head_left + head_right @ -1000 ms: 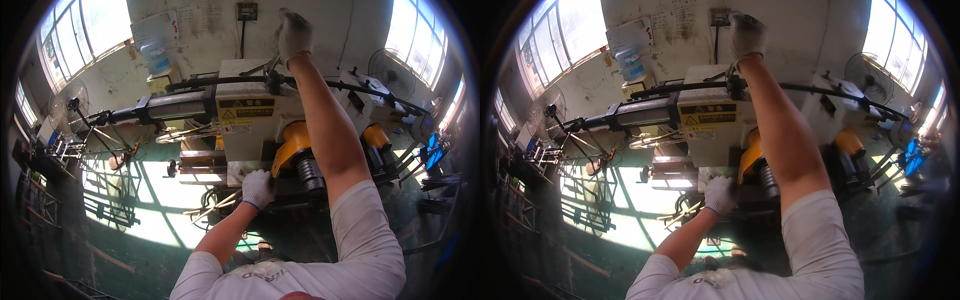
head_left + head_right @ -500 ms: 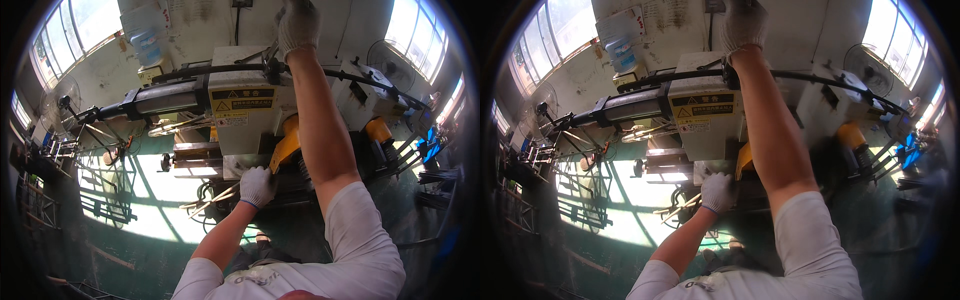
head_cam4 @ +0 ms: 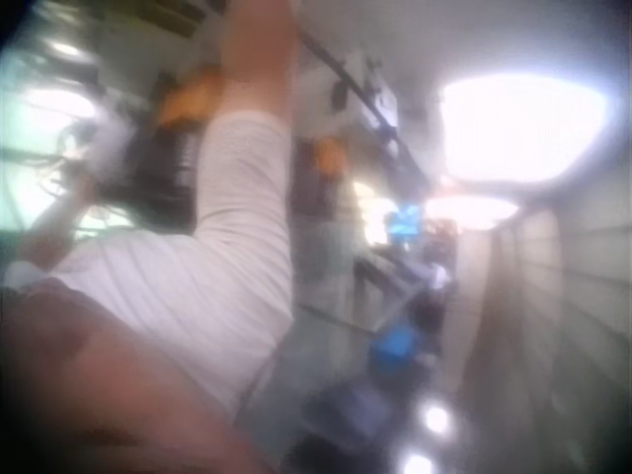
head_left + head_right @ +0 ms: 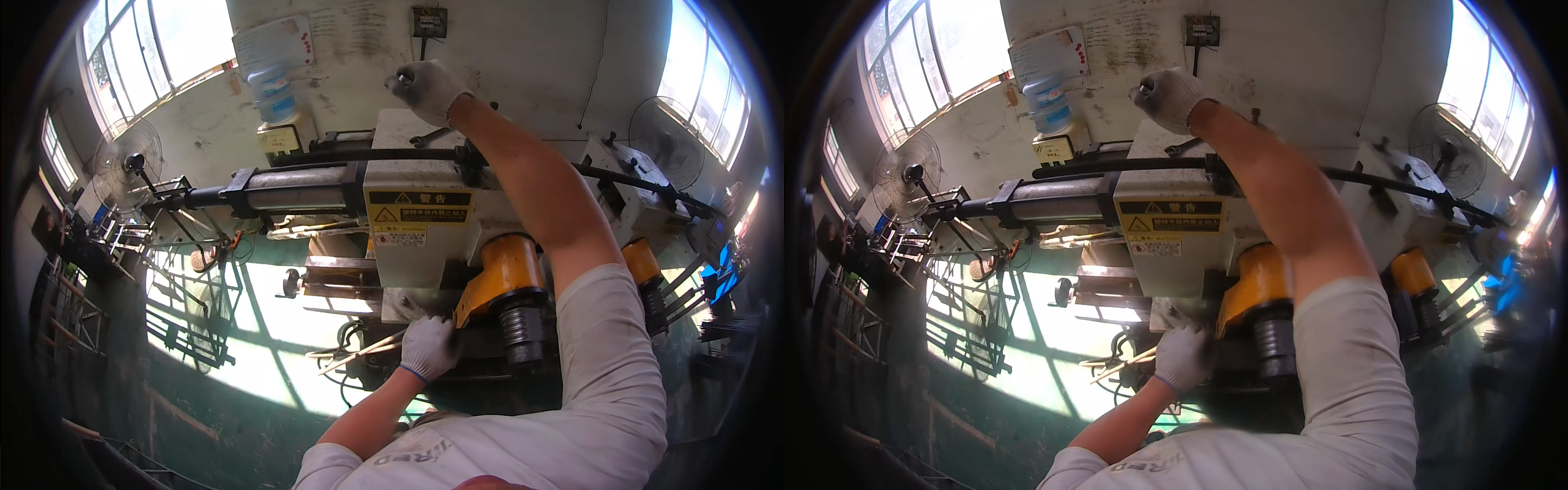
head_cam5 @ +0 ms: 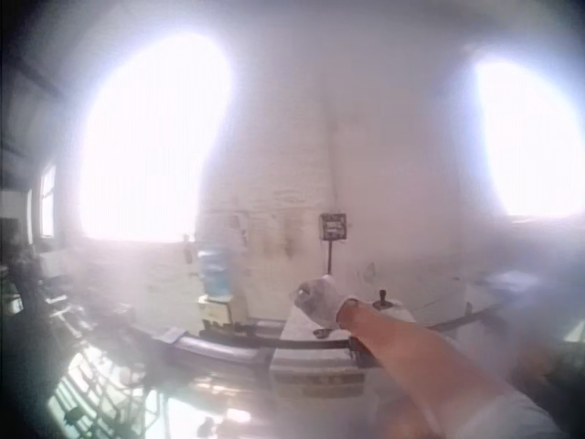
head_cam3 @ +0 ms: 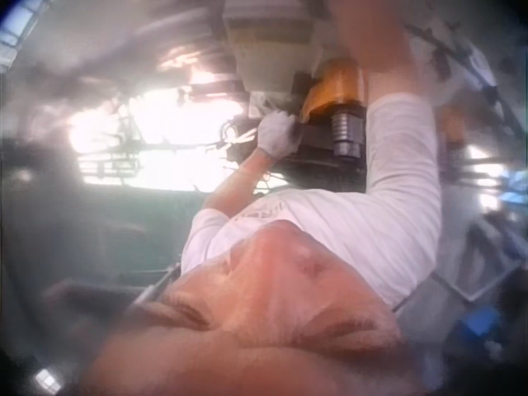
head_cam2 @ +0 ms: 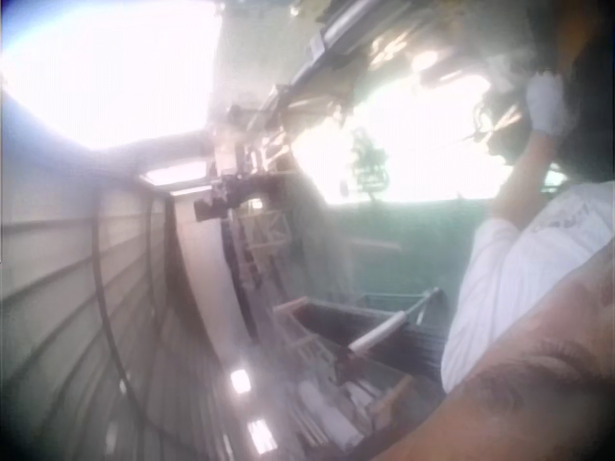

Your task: The person measures a metal component on a machine with a tape measure and uses a wrench to tighten or loosen bolts on the equipment.

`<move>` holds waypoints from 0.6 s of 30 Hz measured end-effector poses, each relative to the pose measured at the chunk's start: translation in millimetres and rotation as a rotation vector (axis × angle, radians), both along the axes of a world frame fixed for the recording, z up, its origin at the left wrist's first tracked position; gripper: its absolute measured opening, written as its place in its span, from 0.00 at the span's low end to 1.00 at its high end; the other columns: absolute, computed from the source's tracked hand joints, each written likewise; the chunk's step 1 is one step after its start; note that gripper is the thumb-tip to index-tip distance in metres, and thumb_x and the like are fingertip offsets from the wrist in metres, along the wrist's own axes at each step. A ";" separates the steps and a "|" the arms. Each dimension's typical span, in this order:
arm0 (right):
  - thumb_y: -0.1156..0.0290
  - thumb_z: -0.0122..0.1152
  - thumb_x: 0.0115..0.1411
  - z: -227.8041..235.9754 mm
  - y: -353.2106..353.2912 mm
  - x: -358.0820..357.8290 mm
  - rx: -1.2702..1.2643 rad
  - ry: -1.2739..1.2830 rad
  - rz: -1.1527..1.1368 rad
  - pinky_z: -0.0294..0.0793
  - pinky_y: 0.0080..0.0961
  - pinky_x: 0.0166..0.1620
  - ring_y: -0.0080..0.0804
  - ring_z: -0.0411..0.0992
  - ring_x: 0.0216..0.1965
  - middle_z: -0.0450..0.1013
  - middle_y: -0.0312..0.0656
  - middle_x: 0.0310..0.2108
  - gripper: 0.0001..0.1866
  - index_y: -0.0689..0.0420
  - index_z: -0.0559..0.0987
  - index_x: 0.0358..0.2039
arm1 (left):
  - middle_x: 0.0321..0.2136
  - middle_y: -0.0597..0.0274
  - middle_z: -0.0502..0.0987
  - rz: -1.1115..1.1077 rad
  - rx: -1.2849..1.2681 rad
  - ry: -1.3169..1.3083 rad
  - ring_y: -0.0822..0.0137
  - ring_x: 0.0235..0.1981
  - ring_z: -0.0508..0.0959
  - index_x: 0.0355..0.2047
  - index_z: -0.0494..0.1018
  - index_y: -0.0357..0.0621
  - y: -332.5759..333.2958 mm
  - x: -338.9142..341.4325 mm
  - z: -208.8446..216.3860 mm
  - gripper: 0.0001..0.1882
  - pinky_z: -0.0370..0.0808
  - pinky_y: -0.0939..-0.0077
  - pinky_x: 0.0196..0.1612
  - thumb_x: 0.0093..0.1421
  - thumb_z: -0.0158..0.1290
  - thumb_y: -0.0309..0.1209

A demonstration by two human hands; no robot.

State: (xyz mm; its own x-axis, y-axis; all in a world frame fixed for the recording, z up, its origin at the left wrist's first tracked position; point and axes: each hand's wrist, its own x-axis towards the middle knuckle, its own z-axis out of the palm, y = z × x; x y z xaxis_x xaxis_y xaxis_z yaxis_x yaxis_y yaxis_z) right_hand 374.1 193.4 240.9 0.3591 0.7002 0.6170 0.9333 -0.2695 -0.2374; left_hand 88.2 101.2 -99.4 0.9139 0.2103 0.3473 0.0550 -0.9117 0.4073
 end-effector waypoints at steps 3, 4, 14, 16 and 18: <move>0.44 0.60 0.77 -16.1 8.7 0.3 -0.347 0.079 -0.034 0.83 0.49 0.62 0.58 0.84 0.55 0.87 0.57 0.52 0.27 0.55 0.90 0.55 | 0.35 0.50 0.84 0.033 0.017 0.016 0.43 0.39 0.86 0.40 0.86 0.48 0.4 0.8 -1.7 0.12 0.82 0.46 0.43 0.62 0.66 0.41; 0.43 0.61 0.76 -22.3 10.4 0.6 -0.473 0.089 -0.058 0.83 0.49 0.63 0.58 0.84 0.58 0.86 0.58 0.55 0.29 0.55 0.90 0.58 | 0.35 0.50 0.84 0.035 0.017 0.020 0.44 0.39 0.86 0.40 0.87 0.49 -2.4 -1.2 0.2 0.12 0.81 0.47 0.44 0.62 0.67 0.41; 0.44 0.75 0.70 -21.2 -67.2 -42.4 -0.263 0.016 0.019 0.82 0.44 0.66 0.54 0.83 0.61 0.85 0.54 0.59 0.33 0.58 0.86 0.62 | 0.31 0.49 0.82 0.054 0.088 -0.044 0.42 0.35 0.84 0.38 0.86 0.50 -2.4 -1.0 -8.0 0.10 0.81 0.45 0.41 0.61 0.67 0.40; 0.54 0.77 0.70 -33.3 -113.9 -89.6 -0.121 0.208 0.167 0.85 0.43 0.61 0.51 0.86 0.54 0.88 0.51 0.53 0.24 0.58 0.88 0.57 | 0.33 0.50 0.83 0.104 0.056 -0.082 0.41 0.36 0.85 0.38 0.86 0.50 1.9 -8.5 -4.6 0.09 0.82 0.46 0.42 0.64 0.67 0.39; 0.61 0.76 0.69 -59.2 -170.0 -128.3 -0.098 0.202 0.256 0.87 0.40 0.56 0.49 0.87 0.47 0.88 0.49 0.46 0.18 0.59 0.88 0.53 | 0.34 0.51 0.84 0.136 -0.041 -0.142 0.42 0.37 0.85 0.38 0.87 0.49 3.8 -12.7 -10.1 0.09 0.83 0.46 0.43 0.65 0.67 0.39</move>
State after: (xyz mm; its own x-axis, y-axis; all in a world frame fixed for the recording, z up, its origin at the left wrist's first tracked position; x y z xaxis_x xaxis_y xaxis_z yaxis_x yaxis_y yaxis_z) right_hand 245.8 23.4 181.7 0.2721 0.8360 0.4765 0.9105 -0.0634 -0.4085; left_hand 75.6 105.1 -109.5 0.8186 0.3452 0.4591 0.1163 -0.8823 0.4560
